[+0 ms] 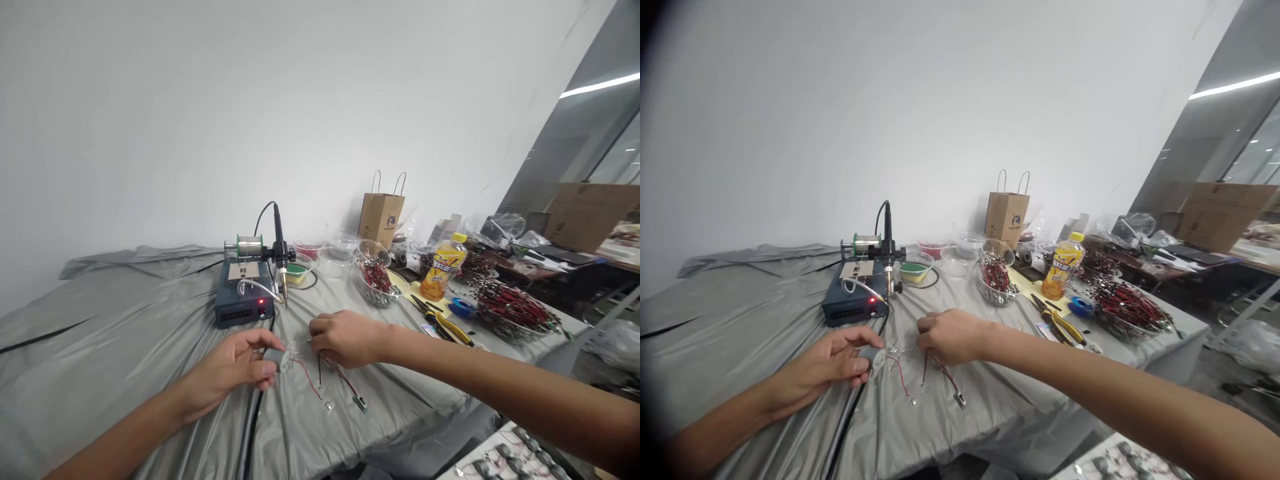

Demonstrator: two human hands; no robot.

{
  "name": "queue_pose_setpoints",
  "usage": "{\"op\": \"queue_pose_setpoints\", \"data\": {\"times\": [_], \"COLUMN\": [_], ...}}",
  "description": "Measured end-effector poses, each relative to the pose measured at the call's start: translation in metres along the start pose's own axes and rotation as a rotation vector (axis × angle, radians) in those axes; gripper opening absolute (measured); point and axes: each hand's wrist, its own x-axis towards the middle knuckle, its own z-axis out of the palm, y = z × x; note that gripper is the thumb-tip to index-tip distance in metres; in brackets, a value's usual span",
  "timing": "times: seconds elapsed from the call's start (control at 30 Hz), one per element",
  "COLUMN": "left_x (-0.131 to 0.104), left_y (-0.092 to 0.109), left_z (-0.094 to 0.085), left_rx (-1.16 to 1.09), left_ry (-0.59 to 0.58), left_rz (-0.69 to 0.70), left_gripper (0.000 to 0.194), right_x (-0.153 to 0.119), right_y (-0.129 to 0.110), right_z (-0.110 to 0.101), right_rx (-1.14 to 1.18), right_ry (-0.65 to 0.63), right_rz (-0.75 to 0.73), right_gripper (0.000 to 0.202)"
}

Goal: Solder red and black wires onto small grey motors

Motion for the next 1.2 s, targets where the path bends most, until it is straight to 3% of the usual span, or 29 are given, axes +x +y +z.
{"op": "queue_pose_setpoints", "data": {"times": [0.13,0.27,0.37,0.47,0.57,0.7,0.87,1.03,1.2], "left_x": [0.001,0.003,0.003,0.000,-0.005,-0.007,-0.004,-0.001,0.007], "left_y": [0.001,0.004,0.007,0.011,0.016,0.018,0.014,0.012,0.010], "left_z": [0.001,0.004,0.000,-0.011,-0.023,-0.029,-0.027,-0.022,-0.014], "left_rx": [-0.017,-0.070,-0.092,-0.117,-0.175,-0.250,-0.194,-0.115,0.001], "left_ry": [0.060,0.134,0.154,0.023,-0.166,-0.207,-0.124,0.024,0.276], "left_rz": [0.042,0.047,0.050,0.022,0.011,0.064,0.070,0.049,0.127], "left_gripper": [0.038,0.036,0.031,0.029,0.031,0.033,0.034,0.035,0.033], "right_x": [-0.011,-0.026,-0.025,-0.009,0.015,0.034,0.028,0.019,0.019], "right_y": [0.004,0.026,0.051,0.074,0.084,0.083,0.075,0.066,0.056], "right_z": [0.000,-0.003,-0.002,0.000,0.001,0.007,0.011,0.005,0.004], "right_rx": [0.082,0.767,1.049,1.165,1.253,1.369,1.494,1.582,1.580], "right_ry": [0.110,0.278,0.391,0.472,0.587,0.772,0.955,0.978,0.985], "right_rz": [-0.041,0.294,0.400,0.442,0.512,0.544,0.558,0.529,0.514], "right_gripper": [0.006,0.011,0.024,0.036,0.027,0.025,0.032,0.036,0.031]}}
